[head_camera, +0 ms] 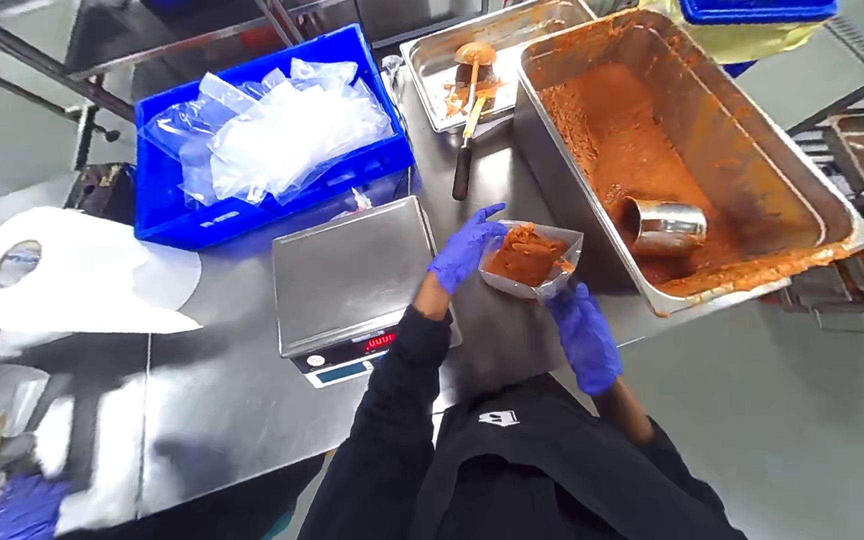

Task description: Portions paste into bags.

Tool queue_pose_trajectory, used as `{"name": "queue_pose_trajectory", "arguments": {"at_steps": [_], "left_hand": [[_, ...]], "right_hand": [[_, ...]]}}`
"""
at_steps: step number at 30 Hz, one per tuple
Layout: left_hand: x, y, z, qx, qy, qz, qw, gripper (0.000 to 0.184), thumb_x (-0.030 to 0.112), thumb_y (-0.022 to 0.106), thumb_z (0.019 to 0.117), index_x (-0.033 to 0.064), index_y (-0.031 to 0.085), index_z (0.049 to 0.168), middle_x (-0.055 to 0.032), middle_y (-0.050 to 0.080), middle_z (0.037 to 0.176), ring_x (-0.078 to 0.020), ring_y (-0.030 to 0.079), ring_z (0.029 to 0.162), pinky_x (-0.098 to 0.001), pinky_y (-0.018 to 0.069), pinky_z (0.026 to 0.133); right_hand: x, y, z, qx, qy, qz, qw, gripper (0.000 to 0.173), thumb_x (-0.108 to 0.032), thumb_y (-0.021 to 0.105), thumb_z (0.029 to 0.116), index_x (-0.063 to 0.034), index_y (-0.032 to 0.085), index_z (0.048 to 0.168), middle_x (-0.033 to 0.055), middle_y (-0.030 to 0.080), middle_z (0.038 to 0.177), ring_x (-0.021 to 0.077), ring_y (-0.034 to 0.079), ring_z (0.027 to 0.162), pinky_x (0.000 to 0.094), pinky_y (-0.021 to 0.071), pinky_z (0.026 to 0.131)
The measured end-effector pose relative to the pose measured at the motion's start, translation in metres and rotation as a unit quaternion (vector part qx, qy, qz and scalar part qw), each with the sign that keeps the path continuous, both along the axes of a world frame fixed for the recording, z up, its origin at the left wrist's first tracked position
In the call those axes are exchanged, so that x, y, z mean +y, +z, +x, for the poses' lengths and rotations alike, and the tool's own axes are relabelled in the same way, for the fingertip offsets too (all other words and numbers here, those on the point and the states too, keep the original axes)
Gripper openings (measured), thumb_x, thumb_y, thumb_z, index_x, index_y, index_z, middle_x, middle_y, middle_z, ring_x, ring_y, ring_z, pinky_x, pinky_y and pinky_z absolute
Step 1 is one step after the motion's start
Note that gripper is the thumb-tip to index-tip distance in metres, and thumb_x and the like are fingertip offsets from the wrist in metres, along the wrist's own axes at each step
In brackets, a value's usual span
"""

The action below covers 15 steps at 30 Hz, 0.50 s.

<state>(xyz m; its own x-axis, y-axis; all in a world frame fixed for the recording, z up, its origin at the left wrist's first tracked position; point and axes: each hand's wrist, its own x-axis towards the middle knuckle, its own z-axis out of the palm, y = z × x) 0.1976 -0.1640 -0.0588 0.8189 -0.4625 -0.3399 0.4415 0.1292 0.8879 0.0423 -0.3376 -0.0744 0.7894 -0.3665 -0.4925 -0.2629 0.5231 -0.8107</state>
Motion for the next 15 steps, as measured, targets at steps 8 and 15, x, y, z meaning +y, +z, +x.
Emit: {"name": "queue_pose_trajectory", "arguments": {"at_steps": [8,15], "left_hand": [[0.013,0.024,0.005,0.038,0.018,-0.161,0.986,0.035,0.016,0.036,0.105,0.007,0.056,0.132,0.0005,0.064,0.083,-0.0067,0.062,0.07,-0.0226,0.0543,0.067],[0.026,0.014,0.008,0.188,0.02,-0.15,0.97,0.062,0.052,0.022,0.1039,0.0107,0.05,0.142,-0.0089,0.067,0.095,-0.0163,0.064,0.075,-0.0294,0.0544,0.07]], "right_hand": [[0.026,0.064,0.017,-0.132,-0.131,0.169,0.968,0.06,-0.055,0.016,0.107,-0.0115,0.054,0.124,0.0044,0.07,0.104,0.0174,0.069,0.094,0.041,0.0592,0.08],[0.016,0.038,-0.012,-0.127,-0.105,0.151,0.975,0.067,-0.054,0.01,0.1079,-0.0081,0.058,0.119,0.0058,0.073,0.099,0.0189,0.072,0.091,0.0395,0.0613,0.079]]}}
